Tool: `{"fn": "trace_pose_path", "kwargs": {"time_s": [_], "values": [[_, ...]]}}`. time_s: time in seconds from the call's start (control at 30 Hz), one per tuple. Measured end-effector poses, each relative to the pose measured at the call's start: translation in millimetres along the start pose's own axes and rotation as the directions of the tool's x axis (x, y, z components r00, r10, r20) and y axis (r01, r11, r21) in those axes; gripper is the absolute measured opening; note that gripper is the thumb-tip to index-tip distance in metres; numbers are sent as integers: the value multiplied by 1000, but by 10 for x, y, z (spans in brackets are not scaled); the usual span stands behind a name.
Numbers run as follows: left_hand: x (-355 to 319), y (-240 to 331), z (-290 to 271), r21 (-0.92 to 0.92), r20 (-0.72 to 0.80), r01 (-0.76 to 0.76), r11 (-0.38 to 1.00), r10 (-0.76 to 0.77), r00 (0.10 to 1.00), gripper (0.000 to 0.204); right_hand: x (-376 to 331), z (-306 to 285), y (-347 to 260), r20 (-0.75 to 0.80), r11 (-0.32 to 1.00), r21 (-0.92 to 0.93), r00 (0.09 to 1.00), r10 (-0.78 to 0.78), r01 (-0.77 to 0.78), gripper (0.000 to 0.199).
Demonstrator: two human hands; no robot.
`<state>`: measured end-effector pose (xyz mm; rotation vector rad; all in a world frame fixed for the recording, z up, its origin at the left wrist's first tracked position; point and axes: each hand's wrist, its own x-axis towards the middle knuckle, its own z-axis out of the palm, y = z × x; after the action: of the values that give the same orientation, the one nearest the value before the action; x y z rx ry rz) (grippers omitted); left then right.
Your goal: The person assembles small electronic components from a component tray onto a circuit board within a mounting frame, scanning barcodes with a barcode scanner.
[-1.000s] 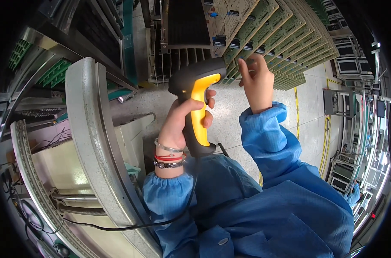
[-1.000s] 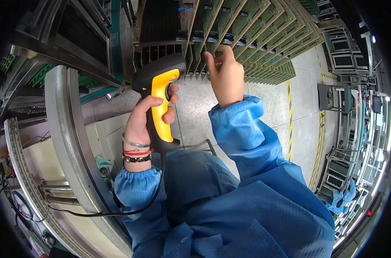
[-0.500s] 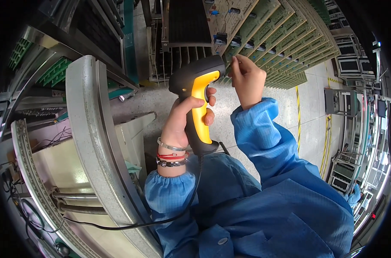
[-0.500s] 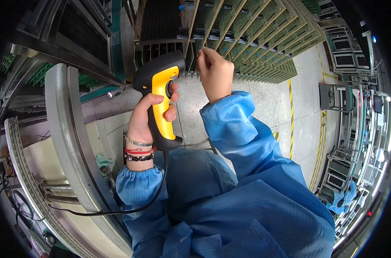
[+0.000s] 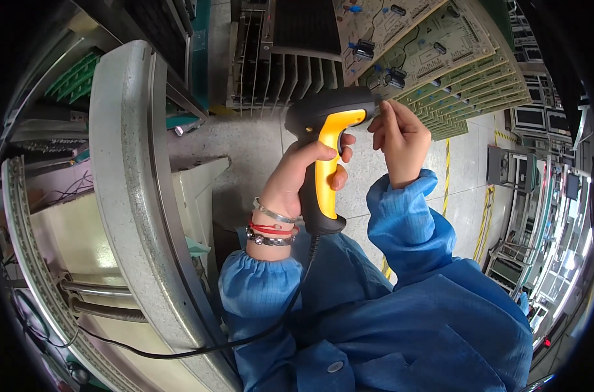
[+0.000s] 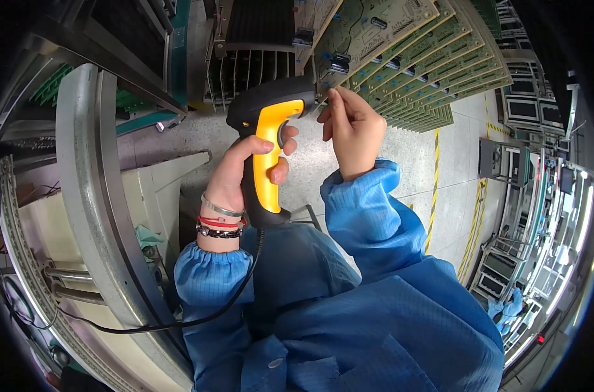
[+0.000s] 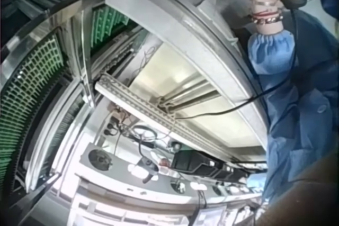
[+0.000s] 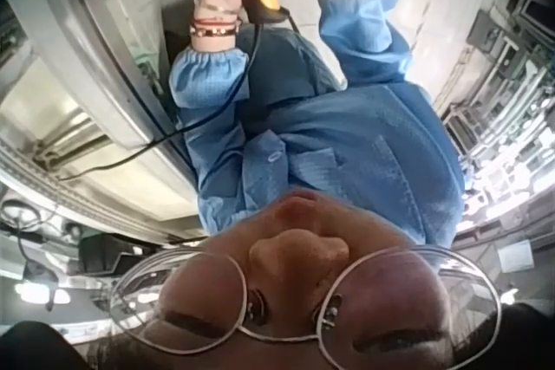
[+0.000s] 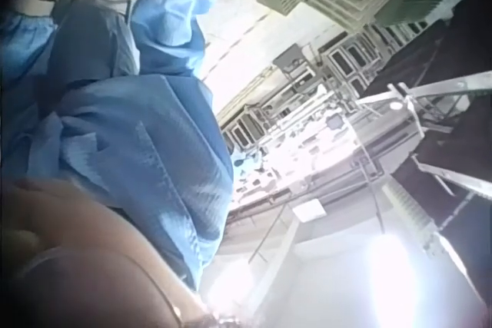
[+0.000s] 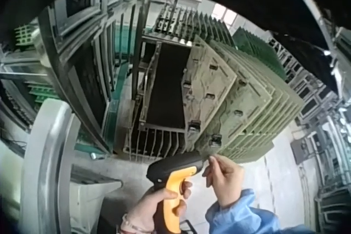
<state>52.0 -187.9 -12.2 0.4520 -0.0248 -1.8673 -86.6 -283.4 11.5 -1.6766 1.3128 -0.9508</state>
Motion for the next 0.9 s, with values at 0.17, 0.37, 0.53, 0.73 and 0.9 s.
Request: {"fn": "trace_pose_path", "kwargs": {"time_s": [0.17, 0.37, 0.53, 0.73, 0.9], "values": [[10, 11, -29, -23, 50, 21, 1000, -20, 999, 37, -3, 23, 10, 4, 997, -71, 999, -41, 41, 19], [43, -38, -83, -83, 80, 43, 996, -36, 996, 36, -26, 22, 24, 8, 998, -50, 1000, -29, 30, 21], [52, -43, -91, -128, 85, 55, 990, -44, 995, 36, -8, 34, -6, 5, 998, -44, 999, -38, 38, 23], [27, -29, -108, -56, 37, 7, 998, -5, 999, 38, 39, 62, 6, -33, 996, -62, 997, -68, 66, 25], [-74, 83, 47, 134, -78, -83, 987, 94, 992, 36, 73, 47, -18, -14, 995, -63, 997, -80, 79, 21]]}}
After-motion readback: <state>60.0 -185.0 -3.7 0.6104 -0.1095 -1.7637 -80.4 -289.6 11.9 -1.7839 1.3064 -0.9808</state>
